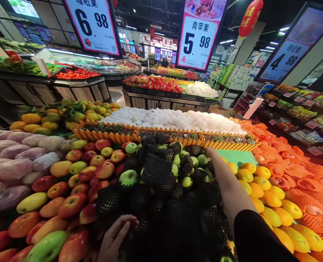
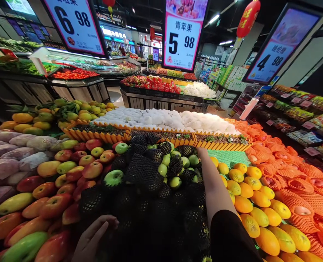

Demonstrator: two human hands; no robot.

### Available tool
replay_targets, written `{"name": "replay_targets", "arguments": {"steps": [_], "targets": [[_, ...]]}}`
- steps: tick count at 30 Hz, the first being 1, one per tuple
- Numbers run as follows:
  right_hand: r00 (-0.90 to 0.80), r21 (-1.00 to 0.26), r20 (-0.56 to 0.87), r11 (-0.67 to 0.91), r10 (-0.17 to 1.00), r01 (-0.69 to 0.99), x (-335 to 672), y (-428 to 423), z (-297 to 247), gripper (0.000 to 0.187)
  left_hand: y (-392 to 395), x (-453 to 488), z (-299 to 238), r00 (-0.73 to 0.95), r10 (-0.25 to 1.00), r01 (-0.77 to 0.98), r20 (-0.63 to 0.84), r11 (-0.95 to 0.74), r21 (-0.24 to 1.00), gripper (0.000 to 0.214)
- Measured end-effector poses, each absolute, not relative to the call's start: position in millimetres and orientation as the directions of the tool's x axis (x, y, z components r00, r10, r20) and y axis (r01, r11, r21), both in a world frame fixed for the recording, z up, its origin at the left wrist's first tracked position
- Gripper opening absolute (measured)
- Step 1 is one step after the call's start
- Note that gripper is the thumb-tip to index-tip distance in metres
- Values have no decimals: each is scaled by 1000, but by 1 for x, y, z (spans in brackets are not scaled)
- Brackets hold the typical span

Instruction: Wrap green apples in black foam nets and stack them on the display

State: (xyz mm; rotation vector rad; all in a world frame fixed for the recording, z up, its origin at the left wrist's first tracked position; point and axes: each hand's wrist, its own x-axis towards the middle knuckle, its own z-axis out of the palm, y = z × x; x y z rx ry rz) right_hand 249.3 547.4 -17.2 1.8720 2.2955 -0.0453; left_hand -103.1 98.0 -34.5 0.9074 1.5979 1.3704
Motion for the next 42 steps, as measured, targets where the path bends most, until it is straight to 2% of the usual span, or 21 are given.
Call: {"name": "replay_targets", "arguments": {"steps": [3, 6, 8, 11, 13, 17, 21, 23, 26, 32, 38, 42], "targets": [[-191, 29, -114, 195, 975, 980, 254, 543, -5, 33, 120, -92, -17, -313, 950, 188, 22, 39, 981, 34], [-192, -81, 22, 193, 981, 978, 261, 531, 22, 37, 145, -79, 0, -257, 943, 419, 210, -87, 904, 26], [-178, -181, 130, 200, 975, 963, 269, 514, 45, 46, 159, -71, 9, -241, 922, 541, 304, -133, 830, 25], [-104, -367, 277, 206, 955, 907, 288, 470, 70, 63, 177, -64, 16, -263, 900, 625, 347, -115, 772, 28], [-29, -519, 326, 204, 945, 830, 303, 428, 75, 68, 187, -63, 15, -277, 890, 662, 363, -97, 743, 30], [104, -813, 265, 164, 958, 558, 335, 323, 57, 71, 198, -67, 7, -227, 860, 757, 457, -139, 638, 35], [156, -955, 118, 69, 981, 288, 357, 218, 33, 60, 188, -67, 12, -181, 781, 785, 598, -251, 566, 41], [166, -973, 57, 18, 984, 228, 364, 177, 23, 54, 178, -63, 23, -184, 732, 766, 656, -311, 562, 39], [214, -959, 35, -28, 976, 282, 371, 137, 3, 46, 161, -56, 41, -212, 661, 722, 719, -390, 572, 34], [297, -861, 207, 30, 932, 508, 378, 110, -51, 57, 132, -46, 48, -186, 504, 749, 843, -483, 454, 24], [122, -781, 307, 176, 944, 599, 376, 105, -85, 53, 101, -36, 30, -107, 480, 774, 871, -510, 376, 15], [-28, -762, 312, 268, 950, 589, 376, 117, -83, 61, 84, -30, 18, -113, 573, 756, 811, -480, 444, 18]]}}
